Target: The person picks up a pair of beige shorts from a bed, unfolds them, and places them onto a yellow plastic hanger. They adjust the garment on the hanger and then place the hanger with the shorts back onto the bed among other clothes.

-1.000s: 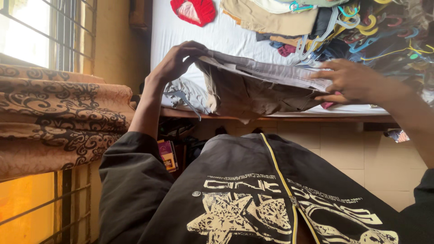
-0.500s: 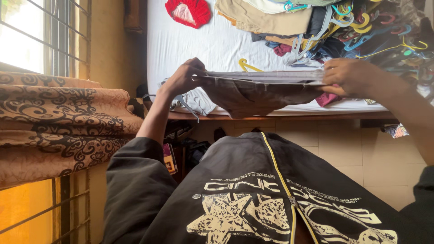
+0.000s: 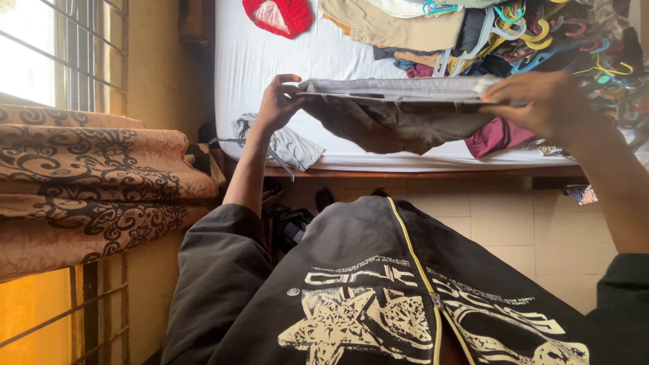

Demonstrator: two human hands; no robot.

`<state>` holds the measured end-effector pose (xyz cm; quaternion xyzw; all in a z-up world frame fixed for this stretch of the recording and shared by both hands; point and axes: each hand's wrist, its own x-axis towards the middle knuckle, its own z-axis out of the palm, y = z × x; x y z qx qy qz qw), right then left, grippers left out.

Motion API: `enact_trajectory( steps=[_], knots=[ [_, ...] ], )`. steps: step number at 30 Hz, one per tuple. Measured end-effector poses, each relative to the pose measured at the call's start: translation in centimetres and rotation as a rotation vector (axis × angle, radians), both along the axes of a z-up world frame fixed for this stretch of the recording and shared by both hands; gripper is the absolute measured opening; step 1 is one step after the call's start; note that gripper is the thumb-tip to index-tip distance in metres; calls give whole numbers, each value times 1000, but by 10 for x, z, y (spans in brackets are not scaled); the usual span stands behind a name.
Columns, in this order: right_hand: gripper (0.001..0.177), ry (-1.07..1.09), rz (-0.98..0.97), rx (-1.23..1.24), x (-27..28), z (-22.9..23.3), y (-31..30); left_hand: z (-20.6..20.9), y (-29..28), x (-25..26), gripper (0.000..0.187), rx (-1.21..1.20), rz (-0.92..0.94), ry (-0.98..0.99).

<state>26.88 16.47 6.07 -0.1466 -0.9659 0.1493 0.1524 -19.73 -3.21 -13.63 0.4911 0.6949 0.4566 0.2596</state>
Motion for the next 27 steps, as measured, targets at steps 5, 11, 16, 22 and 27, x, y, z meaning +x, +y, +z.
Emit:
enact_trajectory(
  steps=[5, 11, 16, 22, 27],
  knots=[
    [15, 145, -79, -28, -8, 20, -7, -30, 8, 2, 23, -12, -158, -98],
    [12, 189, -103, -138, -6, 18, -1, -52, 16, 22, 24, -45, -158, -236],
    [8, 260, -117, -321, 3, 9, -1, -94, 18, 38, 26, 88, -138, -374],
    [17, 284, -13, -429, 2, 31, -4, -111, 22, 95, 29, 66, -161, -742],
    [15, 332, -171, -402, 4, 52, -4, -102, 29, 117, 23, 131, -69, -776]
  ],
)
